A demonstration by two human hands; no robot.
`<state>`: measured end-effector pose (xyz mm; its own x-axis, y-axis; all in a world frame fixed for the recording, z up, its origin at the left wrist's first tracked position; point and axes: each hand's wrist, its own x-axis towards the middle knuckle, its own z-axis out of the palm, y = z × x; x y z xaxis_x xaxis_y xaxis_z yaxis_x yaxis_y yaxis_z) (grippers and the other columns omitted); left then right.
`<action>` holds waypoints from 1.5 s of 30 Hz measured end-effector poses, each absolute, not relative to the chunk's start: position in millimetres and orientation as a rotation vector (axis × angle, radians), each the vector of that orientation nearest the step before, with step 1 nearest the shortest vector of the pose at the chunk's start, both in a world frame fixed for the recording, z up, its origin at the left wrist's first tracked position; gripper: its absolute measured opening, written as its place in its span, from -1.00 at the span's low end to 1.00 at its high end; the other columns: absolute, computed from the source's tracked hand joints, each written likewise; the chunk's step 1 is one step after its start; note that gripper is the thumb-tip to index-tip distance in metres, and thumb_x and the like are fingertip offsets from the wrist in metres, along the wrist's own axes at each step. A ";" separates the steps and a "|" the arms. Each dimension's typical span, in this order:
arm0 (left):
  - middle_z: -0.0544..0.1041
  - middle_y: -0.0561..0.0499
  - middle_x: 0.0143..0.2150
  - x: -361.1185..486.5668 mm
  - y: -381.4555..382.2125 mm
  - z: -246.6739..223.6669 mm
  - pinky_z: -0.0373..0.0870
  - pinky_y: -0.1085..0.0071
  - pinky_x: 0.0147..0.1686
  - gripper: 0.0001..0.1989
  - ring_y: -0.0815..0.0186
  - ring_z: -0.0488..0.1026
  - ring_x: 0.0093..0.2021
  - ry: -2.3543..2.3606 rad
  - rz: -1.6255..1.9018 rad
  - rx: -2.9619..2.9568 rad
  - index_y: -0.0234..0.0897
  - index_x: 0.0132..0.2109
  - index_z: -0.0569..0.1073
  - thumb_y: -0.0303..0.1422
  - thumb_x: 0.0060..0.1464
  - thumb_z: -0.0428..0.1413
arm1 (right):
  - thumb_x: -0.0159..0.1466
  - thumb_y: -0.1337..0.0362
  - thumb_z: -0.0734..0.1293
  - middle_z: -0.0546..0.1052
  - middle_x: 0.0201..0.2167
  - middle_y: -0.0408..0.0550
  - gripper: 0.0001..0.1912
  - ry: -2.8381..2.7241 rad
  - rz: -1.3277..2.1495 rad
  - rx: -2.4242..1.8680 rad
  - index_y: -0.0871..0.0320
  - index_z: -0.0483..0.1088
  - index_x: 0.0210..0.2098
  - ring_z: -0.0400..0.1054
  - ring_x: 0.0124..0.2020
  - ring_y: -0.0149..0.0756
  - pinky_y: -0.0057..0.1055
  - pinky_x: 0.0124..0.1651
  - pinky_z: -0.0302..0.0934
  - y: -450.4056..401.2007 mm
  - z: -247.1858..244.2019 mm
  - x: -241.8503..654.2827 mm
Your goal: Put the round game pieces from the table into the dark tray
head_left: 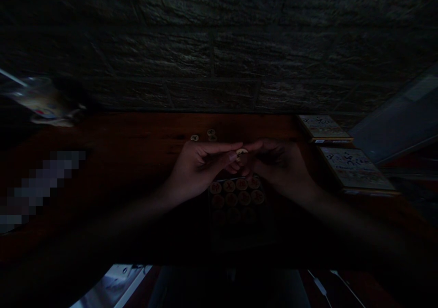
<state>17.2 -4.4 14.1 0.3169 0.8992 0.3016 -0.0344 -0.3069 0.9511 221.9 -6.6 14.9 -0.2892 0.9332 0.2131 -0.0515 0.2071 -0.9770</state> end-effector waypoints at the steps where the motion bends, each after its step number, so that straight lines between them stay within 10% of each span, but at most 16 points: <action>1: 0.78 -0.08 -0.23 17.0 -4.5 14.2 0.72 0.40 -0.27 -0.76 0.23 0.74 -0.31 0.803 1.160 1.577 -0.27 0.05 0.72 -0.33 0.27 0.33 | 0.15 0.10 0.65 0.67 -0.47 -0.12 -0.70 -1.485 1.270 -0.888 0.15 0.62 -0.29 0.54 -0.53 -0.35 -0.48 -0.50 0.44 -6.6 13.8 221.8; 37: 0.77 -0.02 -0.27 22.5 -11.6 14.8 0.68 0.46 -0.28 -0.87 0.25 0.74 -0.29 0.801 1.186 1.606 -0.23 -0.14 0.75 -0.28 0.26 0.34 | 0.22 -0.07 0.60 0.65 -0.54 -0.10 -0.58 -1.440 1.364 -0.926 0.16 0.55 -0.43 0.53 -0.61 -0.38 -0.54 -0.57 0.39 -12.0 17.5 219.3; 45: 0.77 -0.08 -0.25 22.8 -8.0 15.7 0.75 0.34 -0.25 -0.76 0.17 0.76 -0.28 0.819 1.173 1.412 -0.30 -0.03 0.73 -0.26 0.23 0.36 | 0.10 0.06 0.68 0.66 -0.47 -0.16 -0.55 -1.420 1.311 -0.909 0.14 0.55 -0.17 0.55 -0.55 -0.34 -0.45 -0.48 0.47 -10.4 15.6 218.8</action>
